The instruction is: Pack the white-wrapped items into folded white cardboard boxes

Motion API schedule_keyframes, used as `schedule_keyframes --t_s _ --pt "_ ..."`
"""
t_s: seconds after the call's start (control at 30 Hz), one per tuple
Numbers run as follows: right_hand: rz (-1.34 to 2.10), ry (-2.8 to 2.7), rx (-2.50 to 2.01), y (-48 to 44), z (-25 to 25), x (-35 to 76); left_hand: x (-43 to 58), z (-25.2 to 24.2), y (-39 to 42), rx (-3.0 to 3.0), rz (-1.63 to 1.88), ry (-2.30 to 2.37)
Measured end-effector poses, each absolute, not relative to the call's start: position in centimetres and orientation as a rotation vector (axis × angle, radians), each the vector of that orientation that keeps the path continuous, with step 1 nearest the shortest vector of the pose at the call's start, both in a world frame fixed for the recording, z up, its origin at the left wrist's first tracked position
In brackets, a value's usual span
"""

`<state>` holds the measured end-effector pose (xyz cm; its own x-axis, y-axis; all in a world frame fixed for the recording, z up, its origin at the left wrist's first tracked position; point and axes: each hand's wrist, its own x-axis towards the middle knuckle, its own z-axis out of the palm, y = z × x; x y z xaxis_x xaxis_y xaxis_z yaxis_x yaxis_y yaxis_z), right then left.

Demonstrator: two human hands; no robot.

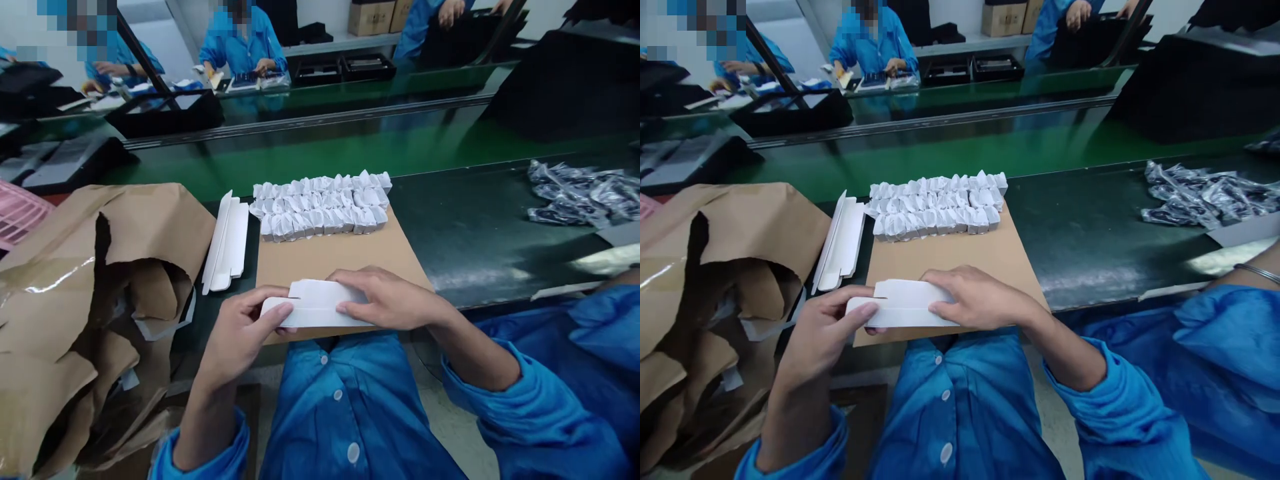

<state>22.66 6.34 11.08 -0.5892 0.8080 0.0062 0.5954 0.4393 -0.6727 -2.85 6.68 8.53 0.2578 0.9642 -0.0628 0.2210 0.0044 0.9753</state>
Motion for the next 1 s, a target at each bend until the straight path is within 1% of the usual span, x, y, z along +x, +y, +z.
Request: schedule_keyframes --t_s 0.17,0.23,0.3,0.37,0.53,0.7,0.87,0.93,1.0 --pt "0.090 -2.496 -1.345 4.0 9.3 21.5 -2.4 9.6 7.6 1.403 0.681 1.125" --pt "-0.053 -2.571 -1.244 3.5 8.5 21.2 -2.3 9.5 7.6 1.476 0.519 1.043" --pt "-0.057 -2.626 -1.087 3.4 8.3 21.6 -2.4 9.3 7.6 1.594 0.400 0.998" --pt "-0.021 -2.641 -0.970 3.4 8.4 22.2 -2.7 9.0 7.4 1.648 0.387 0.981" --pt "0.089 -2.618 -0.859 2.8 9.0 23.3 -2.4 7.5 6.6 1.498 0.401 0.911" --pt "-0.095 -2.619 -0.970 2.2 8.6 22.8 -0.9 6.9 6.5 1.699 0.640 1.062" --pt "-0.370 -2.574 -0.956 1.7 8.0 22.1 -0.5 7.4 7.1 1.831 0.717 1.153" --pt "-0.397 -2.540 -0.950 1.8 7.7 22.6 -0.9 7.4 7.5 1.797 0.692 1.186" --pt "-0.341 -2.515 -1.050 2.3 7.3 23.6 -1.4 7.4 7.7 1.726 0.687 1.198"
